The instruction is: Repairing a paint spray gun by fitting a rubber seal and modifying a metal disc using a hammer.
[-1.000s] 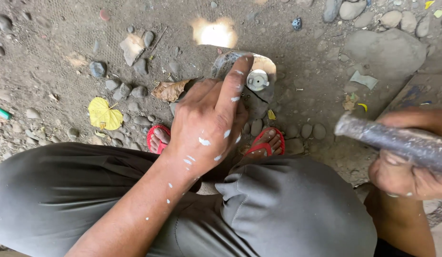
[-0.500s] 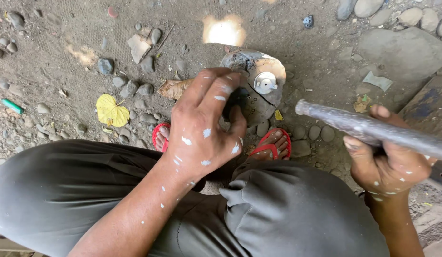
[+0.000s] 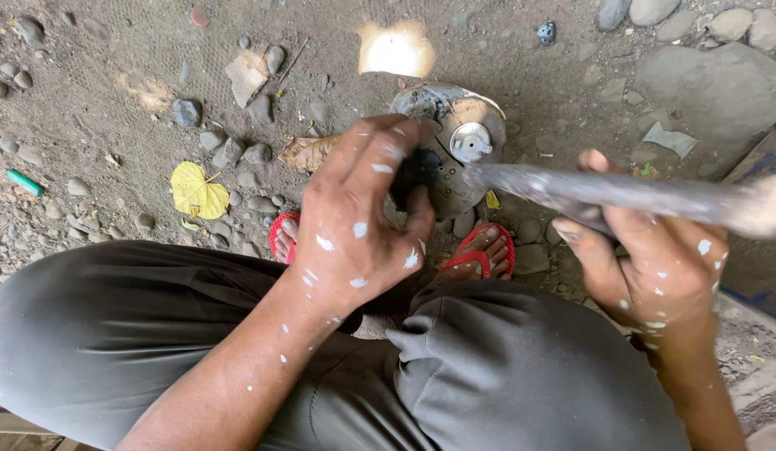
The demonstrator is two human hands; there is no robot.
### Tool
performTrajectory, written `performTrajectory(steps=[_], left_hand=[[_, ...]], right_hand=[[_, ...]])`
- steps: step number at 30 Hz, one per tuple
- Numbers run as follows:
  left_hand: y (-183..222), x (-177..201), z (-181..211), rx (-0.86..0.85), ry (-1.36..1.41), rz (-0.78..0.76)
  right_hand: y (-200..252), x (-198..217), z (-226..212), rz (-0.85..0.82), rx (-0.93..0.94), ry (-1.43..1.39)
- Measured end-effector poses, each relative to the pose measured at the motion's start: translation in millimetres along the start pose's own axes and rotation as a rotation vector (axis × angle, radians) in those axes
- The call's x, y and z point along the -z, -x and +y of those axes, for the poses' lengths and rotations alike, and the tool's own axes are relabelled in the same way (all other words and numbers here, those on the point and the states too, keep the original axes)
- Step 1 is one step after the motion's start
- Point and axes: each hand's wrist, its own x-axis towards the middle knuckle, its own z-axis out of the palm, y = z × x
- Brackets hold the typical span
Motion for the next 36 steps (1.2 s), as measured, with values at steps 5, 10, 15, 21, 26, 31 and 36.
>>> performTrajectory(steps=[5,10,15,21,26,31,36], left_hand=[[-1.7,0.0,0.6,0.071,0.041,-0.001],[2.6,0.4,0.5,0.059,0.04,0.013],[1.3,3.2,2.2,0.012,0.012,0.012],[-6.5,3.4,0.8,-0.079,-0.068,-0.048],[-5.3,4.4,-2.0,-0.149,-0.181,-0.085],[-1.9,3.4,-4.4,-0.179,-0.245,-0.074],[1.8,-1.6,-2.7,-0.074,-0.173,0.0]], right_hand=[[-34.6,21.4,-22.2,-0.033,0.051,0.006],[-39.6,17.3,-15.8,-0.18,0.237,0.406],[6.0,32.4,26.0,-0.054,-0.042,-0.006],[92.3,-37.7,62.8,0.066,-0.456,-0.073],[80.7,-97.9,75.5,0.003,-0.808,-0.062],[122.6,-161.1,114.8,-0.086,-0.919,0.149],[118.9,-167.5,123.9,0.044,-0.729,0.077]])
